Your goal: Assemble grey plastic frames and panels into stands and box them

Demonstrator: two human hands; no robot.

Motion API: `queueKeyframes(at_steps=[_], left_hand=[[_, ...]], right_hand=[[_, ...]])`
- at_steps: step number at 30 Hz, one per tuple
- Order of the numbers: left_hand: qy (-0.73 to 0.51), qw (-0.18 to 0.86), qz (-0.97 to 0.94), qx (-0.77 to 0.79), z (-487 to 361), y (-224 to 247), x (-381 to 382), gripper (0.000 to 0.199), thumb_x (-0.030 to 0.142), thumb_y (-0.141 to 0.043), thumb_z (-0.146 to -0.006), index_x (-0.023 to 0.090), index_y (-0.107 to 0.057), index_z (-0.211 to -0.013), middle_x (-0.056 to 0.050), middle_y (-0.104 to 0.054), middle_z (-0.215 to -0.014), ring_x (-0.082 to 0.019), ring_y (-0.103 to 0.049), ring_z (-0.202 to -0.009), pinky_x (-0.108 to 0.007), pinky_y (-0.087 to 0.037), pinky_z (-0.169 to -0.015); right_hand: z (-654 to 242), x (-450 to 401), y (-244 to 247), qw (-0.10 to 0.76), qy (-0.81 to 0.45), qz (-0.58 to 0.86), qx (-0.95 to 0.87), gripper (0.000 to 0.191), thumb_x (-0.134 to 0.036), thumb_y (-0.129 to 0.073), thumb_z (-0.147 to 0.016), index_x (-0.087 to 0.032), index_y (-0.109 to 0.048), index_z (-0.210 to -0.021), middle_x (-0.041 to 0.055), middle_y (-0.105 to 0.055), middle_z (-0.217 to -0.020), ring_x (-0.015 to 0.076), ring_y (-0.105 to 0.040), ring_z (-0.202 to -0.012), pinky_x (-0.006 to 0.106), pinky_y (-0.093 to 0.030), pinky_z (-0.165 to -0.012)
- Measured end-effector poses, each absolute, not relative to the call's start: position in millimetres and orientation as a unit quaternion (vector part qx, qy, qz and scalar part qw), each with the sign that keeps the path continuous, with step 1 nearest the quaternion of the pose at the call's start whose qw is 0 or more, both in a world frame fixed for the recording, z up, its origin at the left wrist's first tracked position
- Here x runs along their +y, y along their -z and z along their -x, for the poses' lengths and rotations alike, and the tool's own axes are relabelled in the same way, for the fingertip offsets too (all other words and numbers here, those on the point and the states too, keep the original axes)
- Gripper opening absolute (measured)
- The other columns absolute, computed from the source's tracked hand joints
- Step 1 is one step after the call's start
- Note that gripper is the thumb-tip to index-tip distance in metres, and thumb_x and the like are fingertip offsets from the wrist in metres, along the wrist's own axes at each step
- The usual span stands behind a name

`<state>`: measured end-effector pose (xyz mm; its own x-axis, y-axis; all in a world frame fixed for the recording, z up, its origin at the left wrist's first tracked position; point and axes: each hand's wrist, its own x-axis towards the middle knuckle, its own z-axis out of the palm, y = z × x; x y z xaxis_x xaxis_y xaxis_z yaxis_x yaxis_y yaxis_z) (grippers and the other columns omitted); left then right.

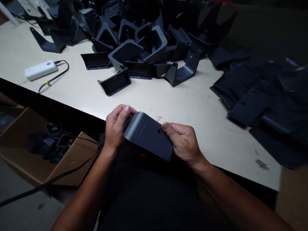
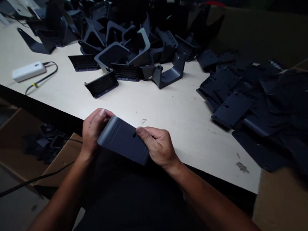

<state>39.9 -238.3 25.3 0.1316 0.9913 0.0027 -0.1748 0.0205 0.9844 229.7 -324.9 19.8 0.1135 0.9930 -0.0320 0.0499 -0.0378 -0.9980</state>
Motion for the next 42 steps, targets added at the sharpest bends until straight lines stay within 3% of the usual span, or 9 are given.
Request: queueKeyframes(at_steps=[6,9,13,19,25,30,32,35,42], left_hand=[[-0.516,0.620,-0.410,0.426,-32,-22,-242,0.037,0.042,-0.061,-0.093,0.019,-0.066,-0.065,-0.002,-0.054,-0.062,-0.013,-0.047,-0.059,-0.025,-0.038,-0.057],[-0.499,0.642,-0.392,0.431,-22,-17,-244,0.040,0.049,-0.064,-0.093,0.019,-0.064,-0.067,0.000,-0.049,-0.060,-0.012,-0.043,-0.054,-0.025,-0.034,-0.052],[-0.385,0.707,-0.404,0.435,-4,-18,-245,0.048,0.063,-0.075,-0.082,0.018,-0.066,-0.068,-0.002,-0.054,-0.060,-0.013,-0.048,-0.051,-0.026,-0.034,-0.048],[-0.383,0.717,-0.374,0.447,0,-20,-246,0.044,0.049,-0.087,-0.072,0.018,-0.058,-0.060,0.003,-0.042,-0.051,-0.007,-0.034,-0.043,-0.024,-0.020,-0.042],[-0.538,0.640,-0.313,0.451,-3,-20,-252,0.036,0.048,-0.084,-0.073,0.018,-0.065,-0.068,0.002,-0.049,-0.059,-0.010,-0.043,-0.049,-0.023,-0.034,-0.047],[-0.558,0.571,-0.384,0.463,0,-22,-258,0.031,0.044,-0.085,-0.076,0.019,-0.069,-0.068,0.003,-0.051,-0.061,-0.011,-0.043,-0.057,-0.023,-0.035,-0.054],[-0.500,0.597,-0.425,0.461,-1,-24,-262,0.032,0.043,-0.088,-0.074,0.018,-0.069,-0.068,0.002,-0.054,-0.061,-0.011,-0.044,-0.057,-0.023,-0.034,-0.054],[-0.467,0.667,-0.403,0.418,-7,-26,-261,0.035,0.050,-0.087,-0.073,0.017,-0.075,-0.078,0.000,-0.061,-0.066,-0.012,-0.050,-0.058,-0.024,-0.037,-0.055],[-0.377,0.820,-0.265,0.340,-22,-38,-239,0.055,0.061,-0.065,-0.086,0.012,-0.075,-0.109,-0.015,-0.079,-0.090,-0.030,-0.074,-0.083,-0.037,-0.057,-0.077]], right_hand=[[-215,-310,-28,0.503,-0.470,0.547,-0.477,0.057,-0.061,-0.066,-0.096,-0.022,-0.055,-0.057,-0.0016,-0.042,-0.058,0.0120,-0.039,-0.052,0.027,-0.031,-0.045],[-218,-296,-33,0.485,-0.472,0.534,-0.507,0.060,-0.061,-0.068,-0.095,-0.022,-0.052,-0.052,-0.0024,-0.041,-0.055,0.0110,-0.038,-0.050,0.026,-0.029,-0.044],[-224,-278,-32,0.399,-0.540,0.519,-0.528,0.058,-0.066,-0.069,-0.092,-0.019,-0.062,-0.057,-0.0027,-0.048,-0.052,0.0103,-0.041,-0.048,0.025,-0.031,-0.042],[-227,-259,-29,0.415,-0.471,0.539,-0.562,0.051,-0.061,-0.067,-0.096,-0.018,-0.076,-0.071,0.0019,-0.065,-0.064,0.0129,-0.055,-0.057,0.026,-0.039,-0.050],[-241,-259,-41,0.514,-0.334,0.576,-0.541,0.036,-0.055,-0.073,-0.094,-0.020,-0.082,-0.094,0.0067,-0.078,-0.089,0.0218,-0.072,-0.082,0.037,-0.057,-0.081],[-224,-279,-42,0.470,-0.594,0.505,-0.413,0.046,-0.061,-0.075,-0.090,-0.016,-0.080,-0.094,0.0099,-0.079,-0.087,0.0211,-0.073,-0.076,0.036,-0.059,-0.075],[-212,-283,-41,0.461,-0.686,0.450,-0.339,0.046,-0.060,-0.075,-0.090,-0.014,-0.079,-0.097,0.0107,-0.079,-0.089,0.0214,-0.074,-0.077,0.037,-0.060,-0.077],[-203,-287,-42,0.495,-0.689,0.431,-0.307,0.042,-0.054,-0.078,-0.089,-0.013,-0.077,-0.099,0.0106,-0.079,-0.091,0.0224,-0.074,-0.078,0.038,-0.060,-0.077],[-207,-302,-47,0.367,-0.505,0.446,-0.641,0.018,-0.036,-0.073,-0.095,-0.019,-0.080,-0.090,0.0035,-0.076,-0.085,0.0200,-0.067,-0.075,0.033,-0.052,-0.071]])
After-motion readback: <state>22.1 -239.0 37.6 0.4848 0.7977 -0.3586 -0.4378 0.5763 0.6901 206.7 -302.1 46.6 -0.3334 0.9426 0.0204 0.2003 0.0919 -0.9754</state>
